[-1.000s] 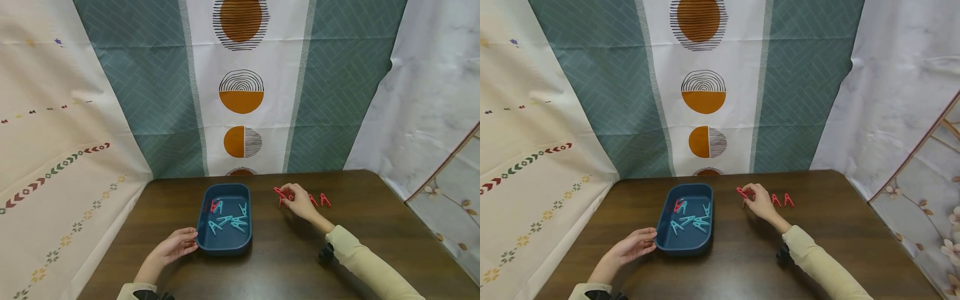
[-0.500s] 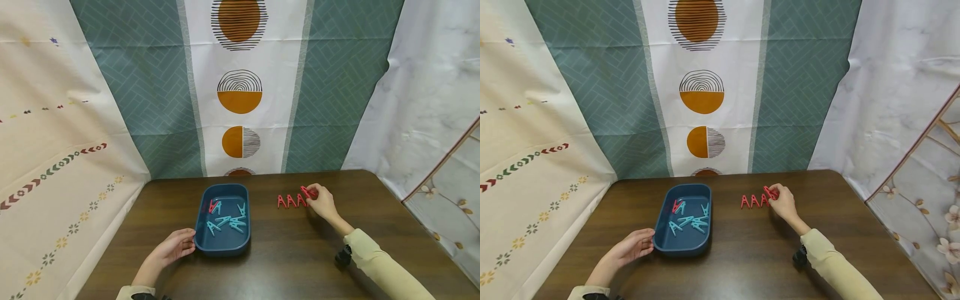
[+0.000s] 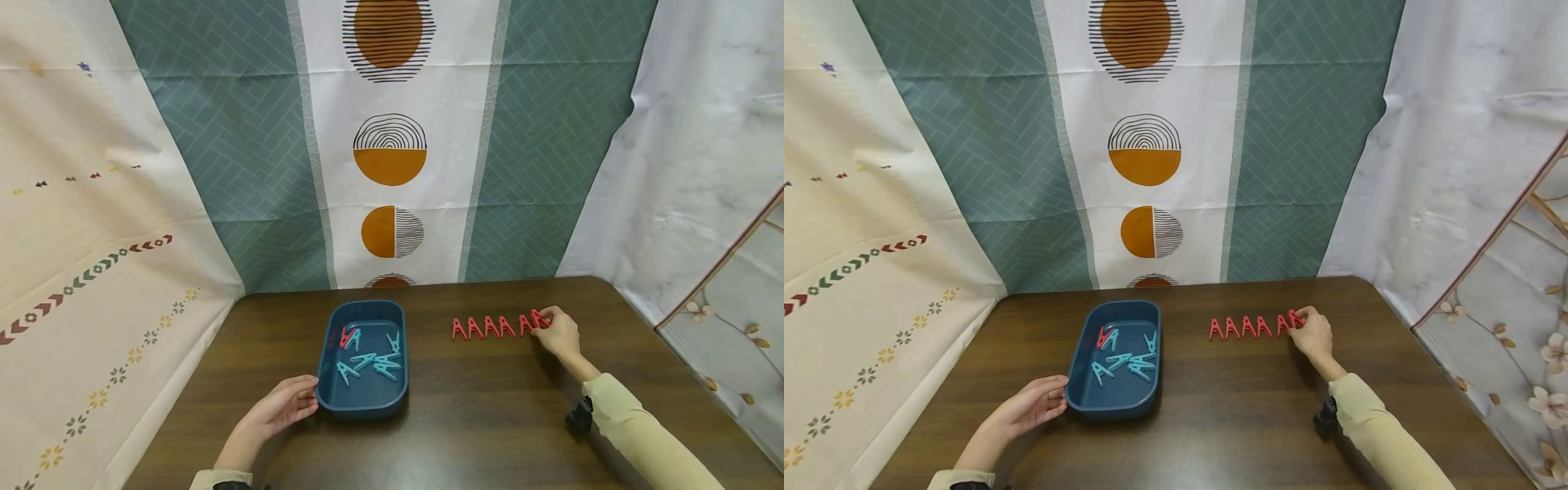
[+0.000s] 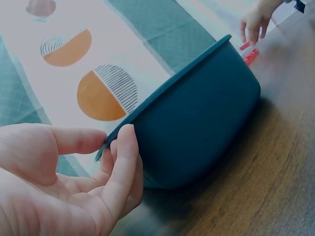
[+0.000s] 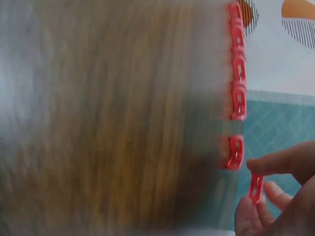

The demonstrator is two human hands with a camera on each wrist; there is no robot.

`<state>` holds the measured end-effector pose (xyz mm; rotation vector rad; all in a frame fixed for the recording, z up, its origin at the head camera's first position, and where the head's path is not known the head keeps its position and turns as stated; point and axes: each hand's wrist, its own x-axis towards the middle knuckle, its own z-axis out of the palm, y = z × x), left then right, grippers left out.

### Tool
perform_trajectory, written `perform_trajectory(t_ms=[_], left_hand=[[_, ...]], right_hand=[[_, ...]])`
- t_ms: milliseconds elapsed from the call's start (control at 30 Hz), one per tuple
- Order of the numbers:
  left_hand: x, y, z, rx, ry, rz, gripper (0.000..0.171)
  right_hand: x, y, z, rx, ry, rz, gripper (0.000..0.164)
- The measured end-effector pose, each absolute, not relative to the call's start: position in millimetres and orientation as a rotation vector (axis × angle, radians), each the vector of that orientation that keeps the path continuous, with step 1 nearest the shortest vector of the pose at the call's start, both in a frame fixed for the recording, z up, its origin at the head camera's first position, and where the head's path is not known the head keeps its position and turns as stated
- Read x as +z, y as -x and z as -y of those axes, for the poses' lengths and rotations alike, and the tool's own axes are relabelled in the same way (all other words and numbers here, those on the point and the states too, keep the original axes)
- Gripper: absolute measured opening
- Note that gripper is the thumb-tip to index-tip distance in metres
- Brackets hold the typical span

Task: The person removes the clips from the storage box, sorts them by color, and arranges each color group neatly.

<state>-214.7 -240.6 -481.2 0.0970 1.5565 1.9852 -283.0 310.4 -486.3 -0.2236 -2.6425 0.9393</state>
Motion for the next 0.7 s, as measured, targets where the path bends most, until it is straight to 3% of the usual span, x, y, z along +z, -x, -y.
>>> perform_trajectory(t_ms=[700], left_hand=[[-483.7,213.4,241.1,2.01,-0.108,-1.523,0.021]], right_hand=[[-480.5,287.2,-330.0,0.937,0.412,2.833,0.049]])
